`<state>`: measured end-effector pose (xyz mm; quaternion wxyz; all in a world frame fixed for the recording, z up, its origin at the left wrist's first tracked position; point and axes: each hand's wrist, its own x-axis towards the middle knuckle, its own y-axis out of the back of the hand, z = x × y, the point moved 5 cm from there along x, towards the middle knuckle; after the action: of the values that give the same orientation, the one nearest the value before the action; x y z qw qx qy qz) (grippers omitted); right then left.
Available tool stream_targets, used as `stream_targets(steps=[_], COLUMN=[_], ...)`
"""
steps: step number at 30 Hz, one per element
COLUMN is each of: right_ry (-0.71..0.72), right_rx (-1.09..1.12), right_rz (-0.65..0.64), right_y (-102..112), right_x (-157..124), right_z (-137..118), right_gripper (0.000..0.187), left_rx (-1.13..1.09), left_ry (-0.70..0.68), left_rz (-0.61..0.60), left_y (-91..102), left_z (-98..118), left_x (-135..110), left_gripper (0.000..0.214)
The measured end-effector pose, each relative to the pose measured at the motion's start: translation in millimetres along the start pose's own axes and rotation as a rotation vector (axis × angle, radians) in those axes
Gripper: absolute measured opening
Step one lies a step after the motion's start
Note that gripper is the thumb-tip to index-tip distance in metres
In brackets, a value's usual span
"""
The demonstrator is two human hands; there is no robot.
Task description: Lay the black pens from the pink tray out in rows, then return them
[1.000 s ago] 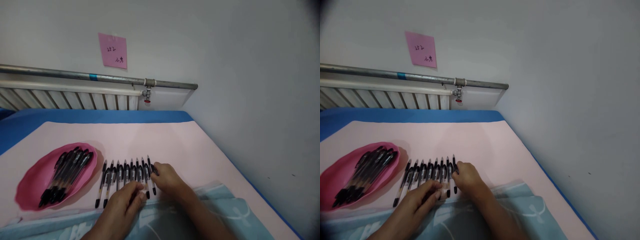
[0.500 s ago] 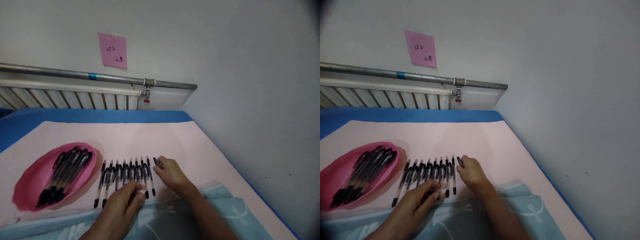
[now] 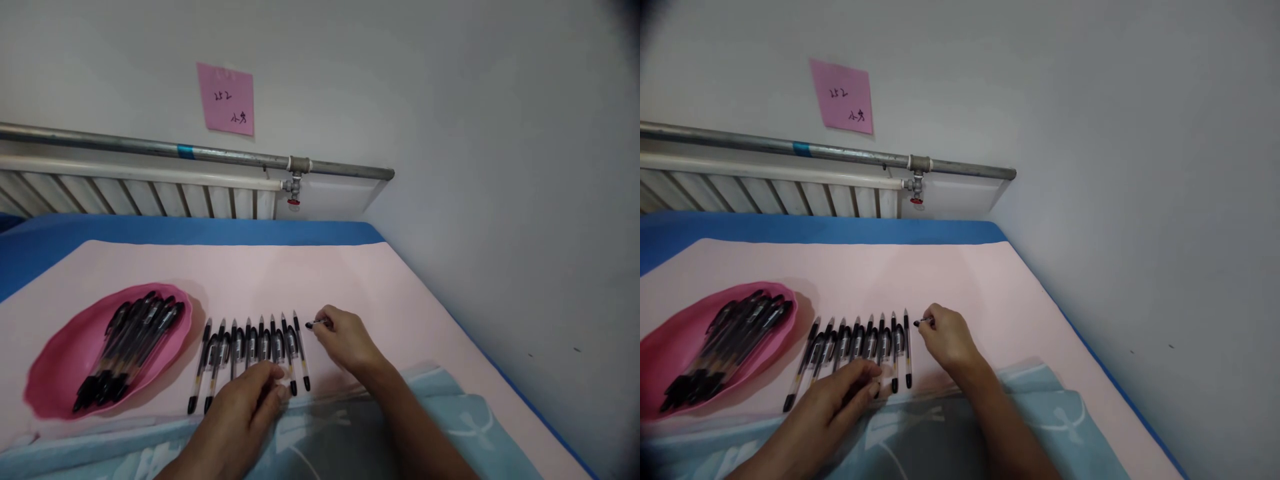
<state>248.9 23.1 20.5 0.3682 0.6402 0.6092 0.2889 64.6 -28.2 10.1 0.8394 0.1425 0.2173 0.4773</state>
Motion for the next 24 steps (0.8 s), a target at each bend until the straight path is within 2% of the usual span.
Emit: stream_targets(steps=[6,17,21,24], right_ry=[0.047,0.016,0.126,0.238], right_rx=[0.033,0.072,-0.066,-0.150], right_rz=[0.031,0.092,0.170,0.136], right_y=[2,-1,0,-5], right_x=[0,4,1,-1], right_z=[1,7,1,-5], right_gripper=[0.019,0.010,0.014,0.018], left_rx=[0.034,0.107,0.125,0.144], left_ry=[-0.008,-0.018,-0.029,-0.023], left_rz=[-0.006,-0.028,-0.028,-0.028], left_y=[0.4,-0.6,-1.0,-1.7], left_z=[-3,-1,-2,-4], left_x=[0,-1,0,0], left_gripper=[0.027,0.023,0.023,0.024])
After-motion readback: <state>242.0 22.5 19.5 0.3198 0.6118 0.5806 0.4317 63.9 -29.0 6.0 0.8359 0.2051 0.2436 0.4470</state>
